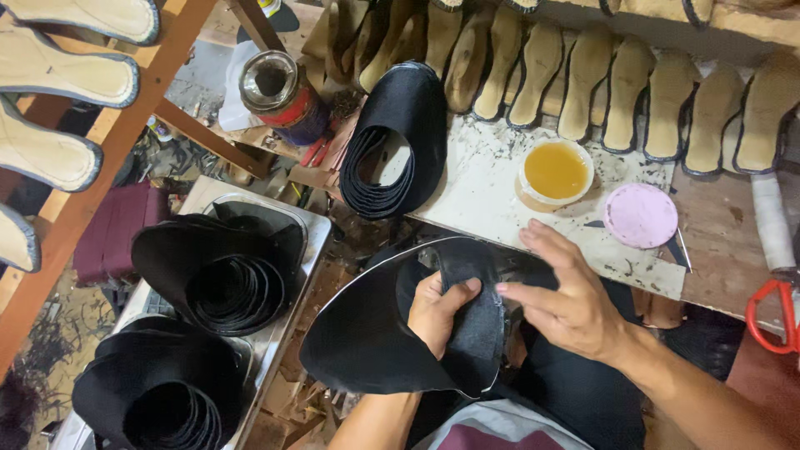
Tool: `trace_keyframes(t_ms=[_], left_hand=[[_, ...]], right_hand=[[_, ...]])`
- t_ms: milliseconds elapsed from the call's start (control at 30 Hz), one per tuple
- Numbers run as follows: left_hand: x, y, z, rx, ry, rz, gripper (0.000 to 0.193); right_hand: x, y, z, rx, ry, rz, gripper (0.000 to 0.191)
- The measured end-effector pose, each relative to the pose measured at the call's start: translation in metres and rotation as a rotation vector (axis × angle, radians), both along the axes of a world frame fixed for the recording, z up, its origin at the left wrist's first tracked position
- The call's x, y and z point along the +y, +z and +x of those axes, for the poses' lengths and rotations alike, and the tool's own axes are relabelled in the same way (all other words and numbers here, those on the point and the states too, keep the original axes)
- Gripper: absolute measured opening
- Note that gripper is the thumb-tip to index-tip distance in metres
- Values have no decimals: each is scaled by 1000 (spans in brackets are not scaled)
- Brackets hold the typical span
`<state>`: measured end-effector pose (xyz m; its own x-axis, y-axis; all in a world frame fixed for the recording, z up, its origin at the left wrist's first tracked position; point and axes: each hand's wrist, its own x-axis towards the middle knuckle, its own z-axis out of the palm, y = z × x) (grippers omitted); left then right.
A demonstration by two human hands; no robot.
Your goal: The person sits with a black shoe upper on their lap, dips a finger into a bowl of yellow glue, and spreads the glue along the upper's edge. They fold and press the glued edge over, working around the piece, then set it aside and pick up another upper to repeat the gluing and folding.
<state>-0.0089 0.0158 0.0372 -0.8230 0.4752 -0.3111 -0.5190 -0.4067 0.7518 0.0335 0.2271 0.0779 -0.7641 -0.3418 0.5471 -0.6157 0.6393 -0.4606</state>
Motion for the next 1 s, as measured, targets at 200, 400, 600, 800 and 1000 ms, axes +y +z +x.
trace_keyframes(t_ms=[200, 400, 600, 800, 1000], left_hand=[[-9, 15, -8, 34, 57, 17, 23], [-21, 10, -9, -75, -182, -302, 31], [-25, -53, -19, 186, 165, -346, 28], [-26, -71, -19, -35, 37, 11, 16], [-3, -38, -15, -27, 72, 47, 23]], right_hand=[[13, 1, -14, 23, -64, 179, 31], [59, 4, -63, -106, -442, 190, 54], [70, -4, -69, -92, -450, 285, 55], [53, -5, -46, -129, -421, 151, 18], [-7, -8, 7, -162, 4, 85, 54]])
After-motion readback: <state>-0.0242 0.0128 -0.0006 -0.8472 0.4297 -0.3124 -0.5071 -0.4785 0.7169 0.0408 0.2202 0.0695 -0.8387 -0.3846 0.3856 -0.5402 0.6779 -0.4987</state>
